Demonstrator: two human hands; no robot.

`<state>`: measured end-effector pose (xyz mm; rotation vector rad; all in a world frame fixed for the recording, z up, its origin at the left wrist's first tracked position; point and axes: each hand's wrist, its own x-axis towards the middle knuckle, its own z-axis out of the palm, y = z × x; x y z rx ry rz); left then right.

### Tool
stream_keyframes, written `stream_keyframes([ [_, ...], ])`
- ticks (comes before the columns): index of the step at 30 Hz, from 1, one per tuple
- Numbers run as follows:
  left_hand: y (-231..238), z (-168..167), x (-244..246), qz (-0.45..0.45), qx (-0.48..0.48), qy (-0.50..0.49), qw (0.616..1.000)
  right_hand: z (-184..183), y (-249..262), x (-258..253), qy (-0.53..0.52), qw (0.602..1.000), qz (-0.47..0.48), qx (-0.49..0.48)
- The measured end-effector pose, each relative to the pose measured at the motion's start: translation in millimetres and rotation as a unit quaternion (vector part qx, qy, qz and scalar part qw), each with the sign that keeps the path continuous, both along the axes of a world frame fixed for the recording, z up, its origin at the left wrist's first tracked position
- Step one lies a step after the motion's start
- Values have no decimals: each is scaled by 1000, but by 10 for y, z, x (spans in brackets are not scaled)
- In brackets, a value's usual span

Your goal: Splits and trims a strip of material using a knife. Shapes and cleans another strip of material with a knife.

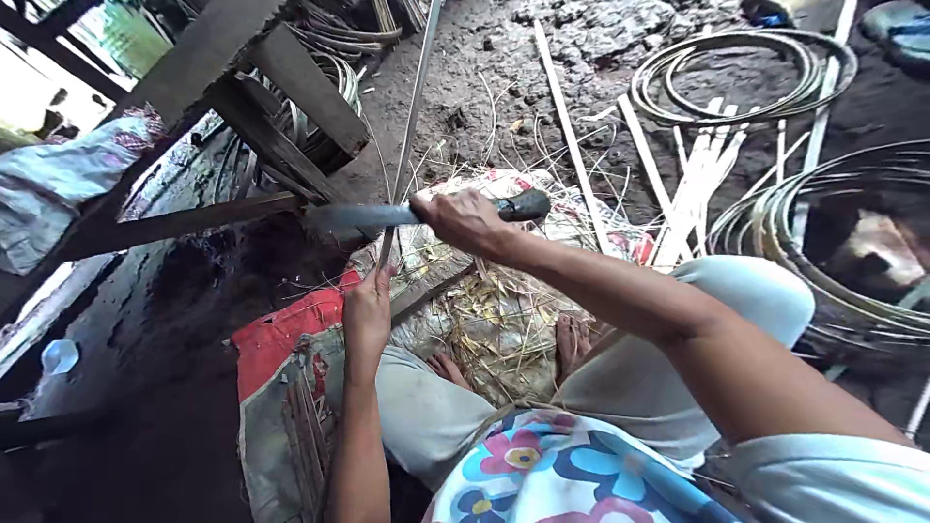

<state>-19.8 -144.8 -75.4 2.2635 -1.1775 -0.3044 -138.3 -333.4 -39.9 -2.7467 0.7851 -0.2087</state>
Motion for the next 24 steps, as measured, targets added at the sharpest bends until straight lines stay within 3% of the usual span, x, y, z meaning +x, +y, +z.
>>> stream_keyframes([
  [4, 269, -118, -42, -10, 2, -15, 1000, 92, -475, 2, 21, 997, -80, 8],
  [7, 347, -237, 46, -31, -5, 13, 999, 94, -259, -44, 18, 999, -46, 7],
  [11, 411, -173, 72, -29, 30, -38, 998, 32, -225, 1, 25, 1000, -3, -4],
  [15, 732, -213, -9, -36, 6, -37, 999, 85, -947, -36, -7, 992, -122, -2],
  [18, 934, -318, 28, -64, -8, 72, 995, 148, -1166, -108, -36, 983, -177, 24],
  [20, 817, -285, 97, -88, 30, 183, 979, 182, -1092, -122, -53, 983, -170, 45],
  [24, -155, -74, 79, -95, 7, 215, 972, 290, -843, -14, -66, 988, -132, 33],
])
